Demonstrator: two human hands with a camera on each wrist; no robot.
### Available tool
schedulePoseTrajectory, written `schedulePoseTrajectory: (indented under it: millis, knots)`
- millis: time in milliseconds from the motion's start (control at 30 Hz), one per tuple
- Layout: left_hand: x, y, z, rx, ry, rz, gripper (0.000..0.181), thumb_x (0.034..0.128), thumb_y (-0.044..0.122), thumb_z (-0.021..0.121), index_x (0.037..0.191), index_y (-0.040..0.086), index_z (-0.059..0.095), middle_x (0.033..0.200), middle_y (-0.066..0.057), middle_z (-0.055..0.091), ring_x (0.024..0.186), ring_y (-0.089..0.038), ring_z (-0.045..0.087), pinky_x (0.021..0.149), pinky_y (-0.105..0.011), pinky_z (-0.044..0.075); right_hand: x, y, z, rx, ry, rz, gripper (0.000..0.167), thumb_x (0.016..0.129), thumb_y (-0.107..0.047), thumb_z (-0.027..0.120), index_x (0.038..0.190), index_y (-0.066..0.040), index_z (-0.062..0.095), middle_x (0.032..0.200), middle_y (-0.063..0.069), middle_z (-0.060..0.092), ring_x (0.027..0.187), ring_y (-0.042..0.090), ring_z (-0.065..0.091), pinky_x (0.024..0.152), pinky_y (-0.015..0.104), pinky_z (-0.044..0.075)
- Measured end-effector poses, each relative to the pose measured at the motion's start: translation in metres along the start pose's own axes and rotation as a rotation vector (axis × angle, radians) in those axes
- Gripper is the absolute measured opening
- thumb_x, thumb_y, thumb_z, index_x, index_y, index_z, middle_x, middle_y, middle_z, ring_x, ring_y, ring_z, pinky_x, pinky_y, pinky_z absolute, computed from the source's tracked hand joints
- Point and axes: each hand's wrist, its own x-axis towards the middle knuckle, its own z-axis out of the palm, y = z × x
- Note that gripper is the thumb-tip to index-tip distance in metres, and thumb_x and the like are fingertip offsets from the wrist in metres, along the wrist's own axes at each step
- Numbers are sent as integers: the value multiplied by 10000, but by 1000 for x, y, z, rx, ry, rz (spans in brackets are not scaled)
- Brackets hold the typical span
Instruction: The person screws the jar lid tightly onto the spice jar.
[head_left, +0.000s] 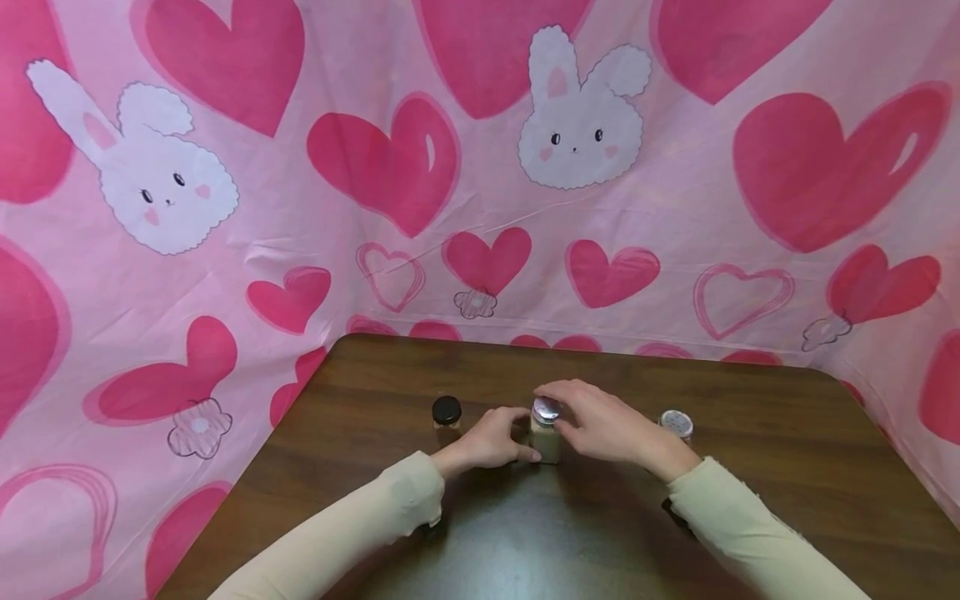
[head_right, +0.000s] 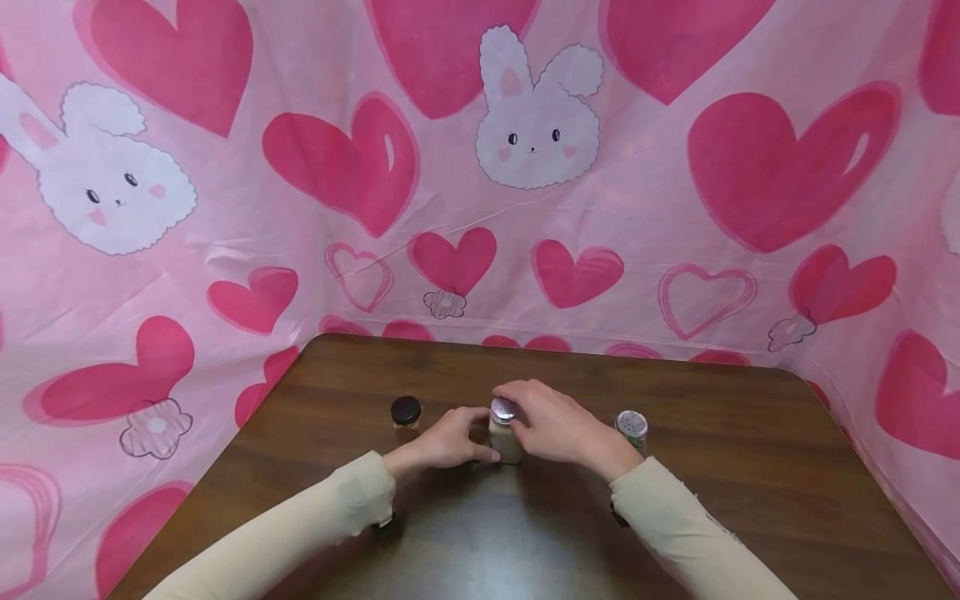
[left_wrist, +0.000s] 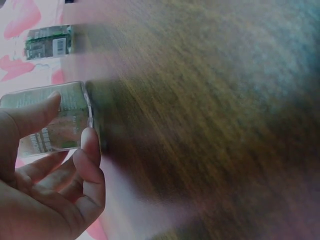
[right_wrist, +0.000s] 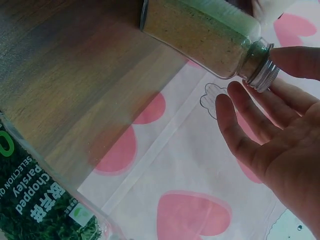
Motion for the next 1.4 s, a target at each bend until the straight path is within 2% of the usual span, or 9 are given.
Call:
schedulePoseTrajectory:
  millis: [167,433,733,867,967,1033,1233,1400]
  knots:
    - [1,0,0,5,1,2,537,861,220,906,1318,61,671,1219,-58,722,1121,-186,662,974,-390,525,1,1,0,11,12,-19,486,928,-50,794,1388,-54,640,1301,43,671,1171,221,627,1006,487,530]
    - [1,0,0,7,5,0,534,856,213,910,1311,62,675,1220,-59,723,1141,-196,659,966,-389,523,2,1,0,14,34,29,435,913,-110,835,1316,-68,677,1202,14,687,1059,180,643,935,444,564]
    - [1,-1,0,10,4,4,545,855,210,910,1323,57,675,1230,-65,721,1138,-196,661,968,-394,528,5,0,0,-39,71,99,447,851,-314,912,1198,-128,698,1027,-54,686,926,187,661,823,398,578]
    - [1,-1,1,8,-2,11,543,858,223,909,1323,65,677,1232,-57,723,1132,-185,660,962,-388,527,3,1,0,-53,50,90,595,838,-368,917,1318,-126,661,1153,-18,690,1019,195,660,883,412,574]
    - [1,-1,0,-2,-9,10,545,867,223,902,1334,64,671,1240,-59,720,1133,-184,660,967,-393,527,1,1,-1,-32,15,56,672,880,-296,885,1448,-88,592,1316,36,655,1140,207,633,967,458,551]
    - [1,-1,-1,-7,-14,11,542,873,214,896,1340,63,665,1244,-59,719,1133,-183,661,970,-398,530,-1,0,-3,-12,-12,33,659,914,-225,846,1486,-67,559,1378,58,630,1199,219,613,1012,481,526]
    - [0,1,-1,-13,-17,9,535,872,204,895,1333,62,665,1241,-61,720,1141,-196,663,984,-413,527,-1,-1,-5,-1,-43,13,556,955,-110,772,1469,-35,573,1409,67,618,1278,236,582,1067,499,483]
    - [0,2,-1,-8,-7,0,536,857,201,908,1318,64,671,1233,-62,722,1155,-210,663,995,-423,520,0,-1,-3,-15,-25,5,495,948,-97,788,1411,-38,620,1339,50,647,1229,229,596,1035,494,507]
